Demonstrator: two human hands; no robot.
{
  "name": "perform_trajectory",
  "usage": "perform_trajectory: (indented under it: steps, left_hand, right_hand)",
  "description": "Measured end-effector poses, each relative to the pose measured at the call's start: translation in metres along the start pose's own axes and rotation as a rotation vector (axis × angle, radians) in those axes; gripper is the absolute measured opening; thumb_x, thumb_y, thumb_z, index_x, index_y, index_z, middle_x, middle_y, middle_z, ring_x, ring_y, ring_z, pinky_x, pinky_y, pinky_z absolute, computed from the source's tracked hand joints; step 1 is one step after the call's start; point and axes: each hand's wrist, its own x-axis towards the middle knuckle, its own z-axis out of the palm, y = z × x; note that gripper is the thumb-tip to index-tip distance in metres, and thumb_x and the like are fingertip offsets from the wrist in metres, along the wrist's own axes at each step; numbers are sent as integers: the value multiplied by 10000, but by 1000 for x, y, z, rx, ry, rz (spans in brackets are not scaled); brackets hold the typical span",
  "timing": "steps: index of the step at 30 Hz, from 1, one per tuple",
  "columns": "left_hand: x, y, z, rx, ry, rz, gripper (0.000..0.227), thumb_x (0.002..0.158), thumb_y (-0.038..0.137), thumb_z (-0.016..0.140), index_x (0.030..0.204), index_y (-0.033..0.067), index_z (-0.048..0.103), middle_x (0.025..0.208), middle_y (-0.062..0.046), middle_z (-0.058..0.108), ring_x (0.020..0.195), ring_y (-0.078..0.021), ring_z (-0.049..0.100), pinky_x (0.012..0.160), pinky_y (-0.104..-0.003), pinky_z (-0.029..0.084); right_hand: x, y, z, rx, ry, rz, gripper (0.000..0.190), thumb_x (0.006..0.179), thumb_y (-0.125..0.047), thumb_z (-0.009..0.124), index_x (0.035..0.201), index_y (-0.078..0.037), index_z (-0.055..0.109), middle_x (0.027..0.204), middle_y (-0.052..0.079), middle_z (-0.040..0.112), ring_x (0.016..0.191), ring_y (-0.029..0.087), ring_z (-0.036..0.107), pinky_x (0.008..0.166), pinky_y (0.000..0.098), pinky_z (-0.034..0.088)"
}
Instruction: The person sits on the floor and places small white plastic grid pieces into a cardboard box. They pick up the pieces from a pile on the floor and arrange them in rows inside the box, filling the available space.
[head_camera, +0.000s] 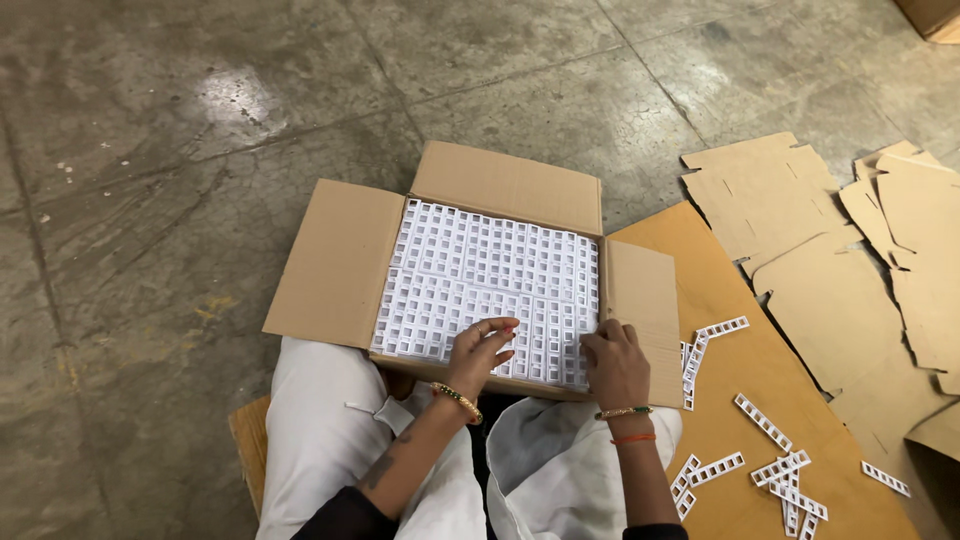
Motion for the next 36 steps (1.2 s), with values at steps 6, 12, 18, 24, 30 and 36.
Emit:
perform_trajectory:
  steps: [6, 12, 18, 24, 30, 36]
  left_hand:
    - [-4, 6, -5, -9, 19, -14, 218, 927, 103, 662, 1116, 65, 764, 1075, 0, 720, 1025, -104, 671, 864, -281, 582]
    - [-8, 7, 3, 6, -3, -30, 211, 944, 121, 642, 1105, 57, 763, 1086, -17, 723, 1032, -119, 679, 876, -296, 586]
    - [-6, -1, -1, 2, -28, -30, 213, 969, 171, 635, 1120, 63, 741, 1149, -31, 748, 1037, -132, 690, 883, -295, 586]
    - [-9, 2, -22, -20, 55, -46, 200, 962, 138, 646, 1110, 30, 725, 1066, -74, 762, 975, -172, 721, 852, -326, 603]
    - [-28, 22, -38, -54, 139, 82, 195, 998, 122, 621, 1139, 12, 698, 1077, -102, 737, 995, -211, 715, 872, -352, 603]
    - [-39, 40, -57, -73, 206, 60, 183, 1003, 105, 618, 1157, 23, 673, 1111, -106, 714, 1034, -212, 691, 905, -350, 578]
  right_hand:
    - [-4, 1, 3, 56, 1, 13, 102, 771, -101, 770, 859, -145, 795, 905, 11, 632, 908, 240, 612, 754, 390, 549]
    - [-5, -1, 2, 70, 10, 11, 127, 754, -64, 756, 842, -143, 800, 903, 2, 663, 895, 235, 622, 763, 380, 551]
    - [-19, 17, 0, 457, 113, 290, 164, 790, -89, 781, 953, -108, 780, 942, 36, 698, 738, 228, 697, 692, 344, 566]
    - [-95, 161, 14, 242, 269, 631, 109, 870, -157, 798, 975, -131, 804, 910, 82, 745, 785, 231, 737, 739, 355, 586]
    - [-194, 243, 40, -14, 48, 1059, 202, 832, -319, 833, 956, -160, 838, 904, 125, 786, 828, 309, 755, 793, 418, 597]
    - [-227, 187, 25, -38, -227, 1325, 411, 696, -477, 898, 923, -139, 839, 909, 147, 782, 871, 345, 755, 835, 444, 599]
